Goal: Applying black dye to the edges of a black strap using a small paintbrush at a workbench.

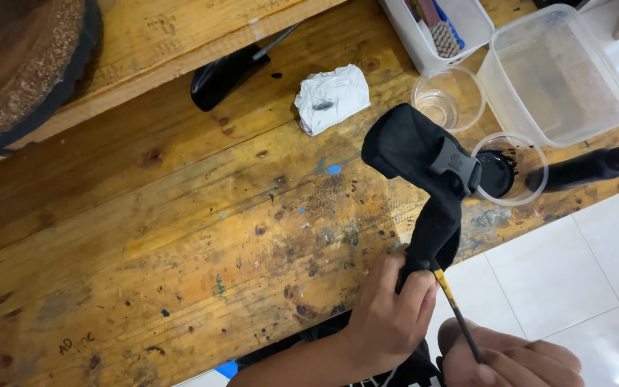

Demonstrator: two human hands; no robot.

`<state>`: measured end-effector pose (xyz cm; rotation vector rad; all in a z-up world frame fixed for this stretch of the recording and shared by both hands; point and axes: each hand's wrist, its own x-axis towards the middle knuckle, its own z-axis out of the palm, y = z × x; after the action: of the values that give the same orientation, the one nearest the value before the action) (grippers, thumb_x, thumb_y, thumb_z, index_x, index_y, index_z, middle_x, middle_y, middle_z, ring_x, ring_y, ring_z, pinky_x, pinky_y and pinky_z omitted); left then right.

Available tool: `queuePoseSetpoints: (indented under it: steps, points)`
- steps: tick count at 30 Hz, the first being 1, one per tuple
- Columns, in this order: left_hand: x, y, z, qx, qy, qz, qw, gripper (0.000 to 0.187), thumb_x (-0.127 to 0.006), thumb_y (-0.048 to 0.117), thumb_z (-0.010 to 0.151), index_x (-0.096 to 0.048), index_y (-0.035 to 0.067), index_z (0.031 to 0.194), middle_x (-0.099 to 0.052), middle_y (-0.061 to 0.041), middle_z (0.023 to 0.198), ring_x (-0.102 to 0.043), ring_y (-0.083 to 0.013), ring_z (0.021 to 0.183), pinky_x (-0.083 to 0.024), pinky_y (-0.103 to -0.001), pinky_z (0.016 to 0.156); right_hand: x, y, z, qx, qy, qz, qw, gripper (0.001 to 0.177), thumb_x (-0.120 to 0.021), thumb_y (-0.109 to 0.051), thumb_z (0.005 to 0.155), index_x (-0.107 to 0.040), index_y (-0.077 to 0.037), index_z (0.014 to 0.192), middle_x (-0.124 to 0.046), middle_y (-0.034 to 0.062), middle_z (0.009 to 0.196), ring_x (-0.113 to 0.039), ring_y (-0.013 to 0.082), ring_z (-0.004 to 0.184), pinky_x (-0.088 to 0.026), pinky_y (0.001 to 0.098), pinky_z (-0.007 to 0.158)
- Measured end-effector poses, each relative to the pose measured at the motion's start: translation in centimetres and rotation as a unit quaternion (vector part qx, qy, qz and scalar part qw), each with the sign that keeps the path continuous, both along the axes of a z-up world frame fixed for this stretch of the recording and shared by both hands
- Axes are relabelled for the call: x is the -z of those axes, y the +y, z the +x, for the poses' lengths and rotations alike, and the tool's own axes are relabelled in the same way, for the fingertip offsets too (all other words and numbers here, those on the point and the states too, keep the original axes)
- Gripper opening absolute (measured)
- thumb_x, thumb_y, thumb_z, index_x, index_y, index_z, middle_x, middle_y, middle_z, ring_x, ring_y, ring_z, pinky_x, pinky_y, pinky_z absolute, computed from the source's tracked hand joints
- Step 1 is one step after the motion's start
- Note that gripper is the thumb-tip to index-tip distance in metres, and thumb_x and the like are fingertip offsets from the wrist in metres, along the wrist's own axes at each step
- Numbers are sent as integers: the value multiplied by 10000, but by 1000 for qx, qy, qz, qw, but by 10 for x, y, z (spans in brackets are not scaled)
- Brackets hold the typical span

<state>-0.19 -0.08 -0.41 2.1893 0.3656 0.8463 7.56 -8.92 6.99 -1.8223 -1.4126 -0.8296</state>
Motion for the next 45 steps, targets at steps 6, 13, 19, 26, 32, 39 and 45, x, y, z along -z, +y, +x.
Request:
queuePoseSetpoints:
  steps: [6, 13, 19, 26, 32, 39, 45]
  points:
    - [-3, 2, 1, 7, -9, -10, 1000, 144, -537, 31, 1061, -521, 17, 919, -467, -212, 943, -455, -337, 731, -415, -402, 634, -3, -13, -3, 11, 58, -106, 993, 462, -743, 304, 673, -501, -60, 523, -460, -58, 406, -398, 11, 345, -193, 210, 378]
    - [1, 1, 0, 7, 5, -45, 999, 92, -575, 130, 1074, -555, 44, 1048, -524, -246, 1065, -545, -386, 878, -476, -438, 685, 22, -9, 25, -1, -91, 8, 996, 585, -653, 363, 507, -424, -174, 457, -211, -80, 433, -157, 113, 353, -75, 301, 388]
    - [2, 4, 3, -5, -11, -89, 996, 144, -674, 26, 1000, -568, 31, 1097, -496, -210, 1118, -583, -298, 857, -495, -343, 673, 96, -18, 95, 151, 34, 419, 895, 333, -635, -68, 1072, -483, 19, 788, -473, 169, 682, -421, 303, 634, -348, 463, 649]
    - [13, 2, 10, -14, -112, -140, 984, 354, -698, 31, 967, -373, 57, 1104, -587, -236, 1133, -645, -313, 940, -520, -377, 796, 110, 0, 133, 144, 92, 158, 973, 321, -638, -70, 1182, -619, 75, 896, -588, 176, 832, -477, 319, 792, -360, 441, 738]
    - [23, -4, 15, -59, -133, -312, 939, 553, -807, 2, 847, -421, 32, 1243, -579, -141, 1039, -567, -177, 823, -518, -288, 732, 116, 8, 137, 137, 96, 126, 978, 289, -635, 4, 1153, -623, 78, 874, -645, 199, 835, -512, 319, 754, -354, 436, 754]
    - [19, 4, 18, -56, -106, -283, 952, 515, -814, 31, 837, -507, -4, 1248, -637, -132, 969, -627, -171, 753, -575, -267, 628, 122, 12, 142, 147, 101, 117, 977, 286, -647, 26, 1145, -610, 66, 864, -633, 172, 827, -466, 308, 751, -338, 421, 749]
    - [18, 7, 20, -52, -109, -256, 959, 500, -803, 35, 850, -502, -21, 1245, -623, -129, 957, -621, -177, 739, -563, -283, 620, 120, 11, 142, 143, 90, 129, 977, 273, -646, 38, 1147, -617, 77, 879, -641, 173, 821, -493, 314, 748, -373, 433, 752]
